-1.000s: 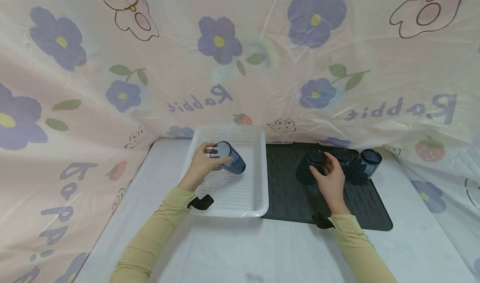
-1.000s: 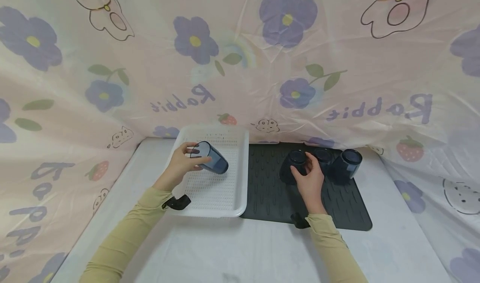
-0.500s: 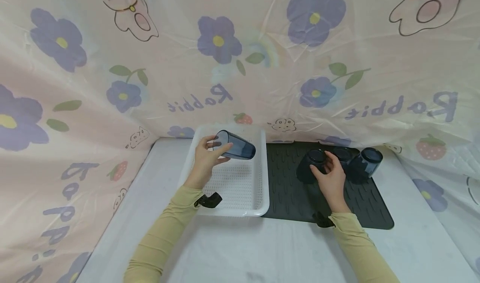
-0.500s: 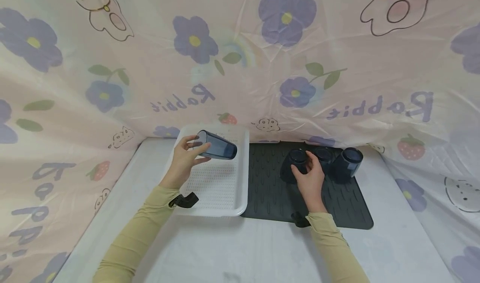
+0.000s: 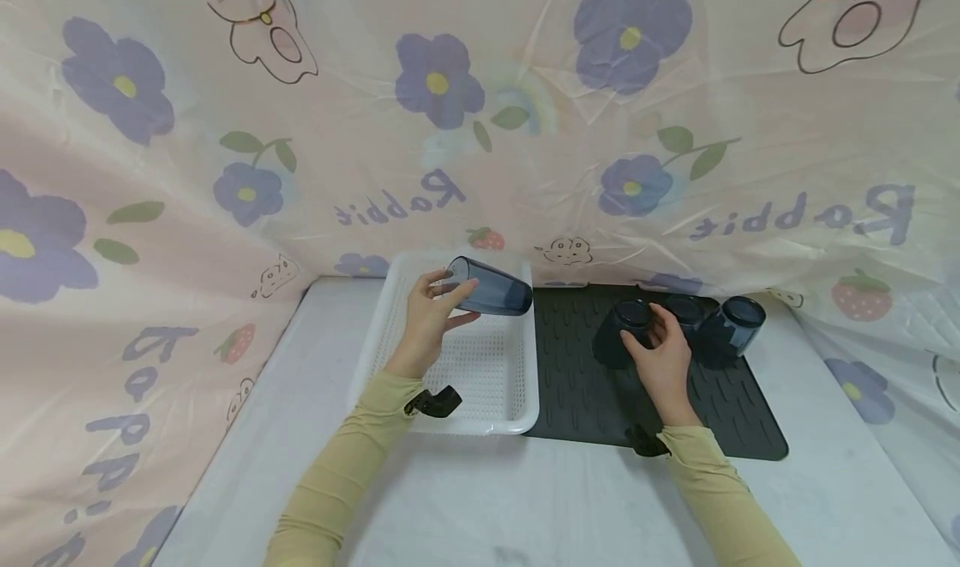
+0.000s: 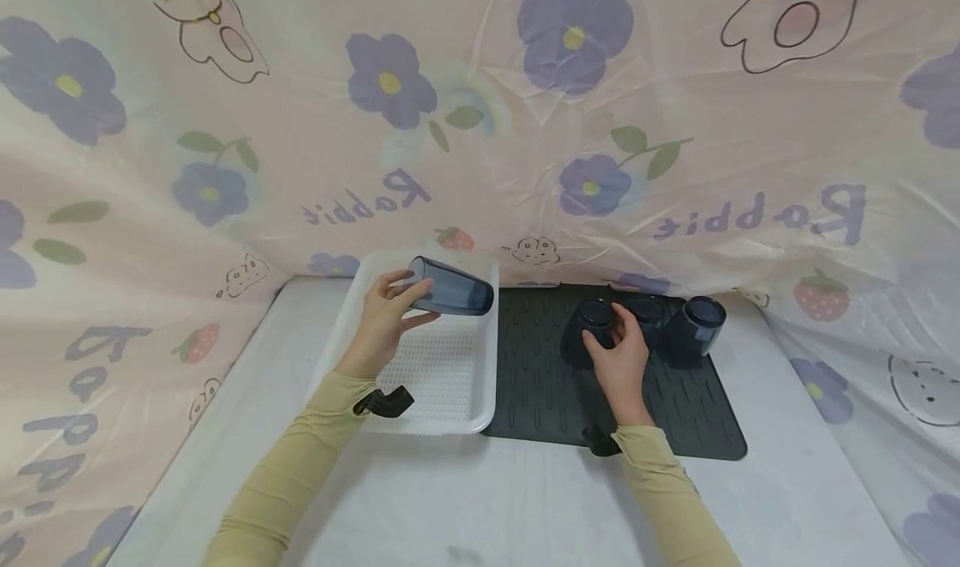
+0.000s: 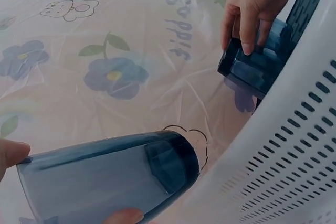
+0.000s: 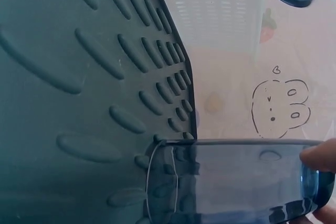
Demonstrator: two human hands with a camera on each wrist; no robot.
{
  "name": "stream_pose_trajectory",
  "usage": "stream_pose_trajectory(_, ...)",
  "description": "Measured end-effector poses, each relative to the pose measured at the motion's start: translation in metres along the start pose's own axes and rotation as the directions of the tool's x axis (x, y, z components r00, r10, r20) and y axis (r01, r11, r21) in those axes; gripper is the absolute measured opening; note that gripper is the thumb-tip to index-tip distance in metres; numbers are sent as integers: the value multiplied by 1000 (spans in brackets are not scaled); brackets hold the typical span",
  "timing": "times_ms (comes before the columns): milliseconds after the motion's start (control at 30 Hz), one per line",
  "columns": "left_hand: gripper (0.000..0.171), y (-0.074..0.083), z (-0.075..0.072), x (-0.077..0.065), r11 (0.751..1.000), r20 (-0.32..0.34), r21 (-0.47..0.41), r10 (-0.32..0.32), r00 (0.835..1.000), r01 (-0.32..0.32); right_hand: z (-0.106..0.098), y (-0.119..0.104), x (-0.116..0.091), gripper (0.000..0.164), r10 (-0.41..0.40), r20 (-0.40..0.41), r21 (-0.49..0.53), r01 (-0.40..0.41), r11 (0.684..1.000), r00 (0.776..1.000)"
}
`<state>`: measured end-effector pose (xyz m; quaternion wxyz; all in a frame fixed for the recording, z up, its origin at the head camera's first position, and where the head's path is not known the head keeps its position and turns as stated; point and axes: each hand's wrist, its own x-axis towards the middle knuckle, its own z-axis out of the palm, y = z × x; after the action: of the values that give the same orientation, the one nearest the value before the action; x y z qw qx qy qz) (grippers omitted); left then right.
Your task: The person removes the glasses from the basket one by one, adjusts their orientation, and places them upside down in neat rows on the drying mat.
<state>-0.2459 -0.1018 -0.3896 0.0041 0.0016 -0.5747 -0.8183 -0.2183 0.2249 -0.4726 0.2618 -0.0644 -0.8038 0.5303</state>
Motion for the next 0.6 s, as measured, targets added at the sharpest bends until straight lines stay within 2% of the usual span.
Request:
stream_pose_trajectory(333,61,-3,18,-2,999,1,-44,-2,1000,2,-1,-3,-1,62,12,7,14,-12,1000,1000)
stream_pose_trajectory(600,62,-9,26,-2,998,19,-56,-1,1000,3,-1,-2,-1,62,11,7,19,-12,1000,1000)
